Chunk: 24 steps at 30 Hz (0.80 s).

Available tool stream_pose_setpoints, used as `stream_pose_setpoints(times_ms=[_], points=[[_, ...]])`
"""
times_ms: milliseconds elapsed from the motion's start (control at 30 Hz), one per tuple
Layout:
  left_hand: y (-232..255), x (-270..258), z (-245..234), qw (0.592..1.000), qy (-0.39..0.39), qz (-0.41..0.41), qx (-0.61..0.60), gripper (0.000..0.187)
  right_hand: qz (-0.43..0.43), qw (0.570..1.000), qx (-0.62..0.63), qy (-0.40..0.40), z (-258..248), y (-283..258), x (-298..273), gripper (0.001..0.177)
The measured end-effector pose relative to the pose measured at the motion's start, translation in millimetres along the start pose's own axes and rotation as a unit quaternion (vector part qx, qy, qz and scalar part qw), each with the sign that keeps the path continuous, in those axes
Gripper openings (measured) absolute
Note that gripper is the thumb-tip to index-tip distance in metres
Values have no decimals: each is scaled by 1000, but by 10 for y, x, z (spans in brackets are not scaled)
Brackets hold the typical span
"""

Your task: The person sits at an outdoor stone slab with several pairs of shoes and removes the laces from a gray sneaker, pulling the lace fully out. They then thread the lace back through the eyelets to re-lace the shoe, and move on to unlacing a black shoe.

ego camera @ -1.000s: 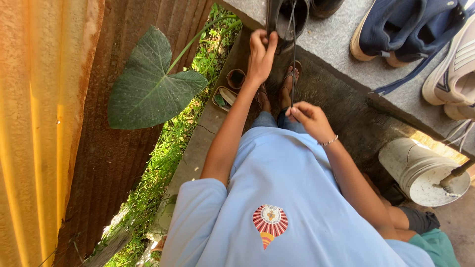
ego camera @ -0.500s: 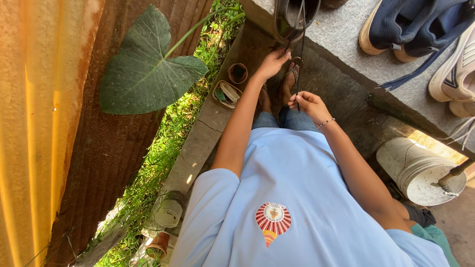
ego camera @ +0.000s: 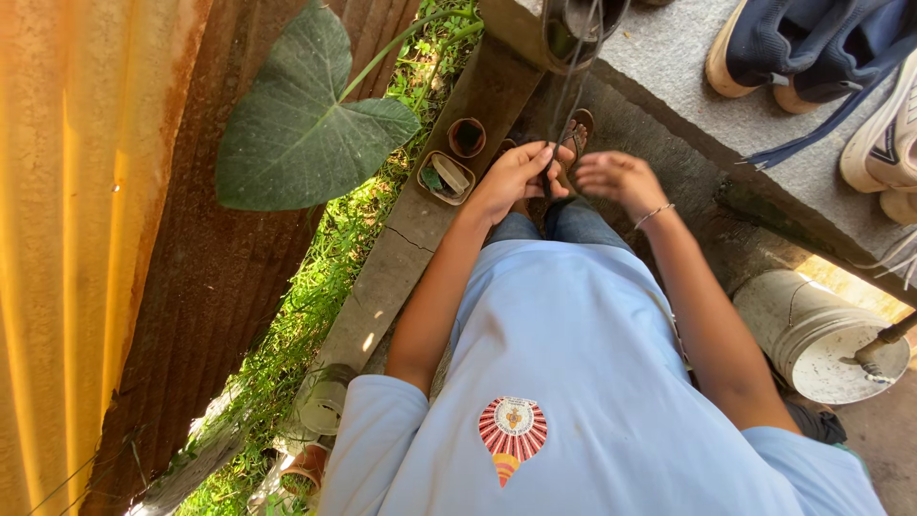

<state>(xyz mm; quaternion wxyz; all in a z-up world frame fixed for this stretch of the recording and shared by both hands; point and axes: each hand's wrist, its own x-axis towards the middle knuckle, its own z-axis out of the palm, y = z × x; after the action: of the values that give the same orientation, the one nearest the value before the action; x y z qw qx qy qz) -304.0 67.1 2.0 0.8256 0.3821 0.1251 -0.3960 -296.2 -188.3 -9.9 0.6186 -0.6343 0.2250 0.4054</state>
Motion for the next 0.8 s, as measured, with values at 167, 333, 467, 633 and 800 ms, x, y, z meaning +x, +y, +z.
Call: stream_pose_setpoints(times_ms=[167,333,467,633,800], points=[[-119,-330,-2,997,40,0,-67,32,-80,993,46,68,-187,-446,593,40],[-245,-498,-52,993,76,13,-87,32,-155,986,44,31,-315,-727,1373,48],[-378,-577,-133,992,51,34,-111,33,-185,981,-1,62,-399,-618,1567,44],[-449,-626,-186,991,67,32,-109,34,-289,951,-16,109,-395,-642,1499,33],[-401,-623,-101,991,116,38,-53,31,-387,907,-72,151,-268,-996,1269,19]])
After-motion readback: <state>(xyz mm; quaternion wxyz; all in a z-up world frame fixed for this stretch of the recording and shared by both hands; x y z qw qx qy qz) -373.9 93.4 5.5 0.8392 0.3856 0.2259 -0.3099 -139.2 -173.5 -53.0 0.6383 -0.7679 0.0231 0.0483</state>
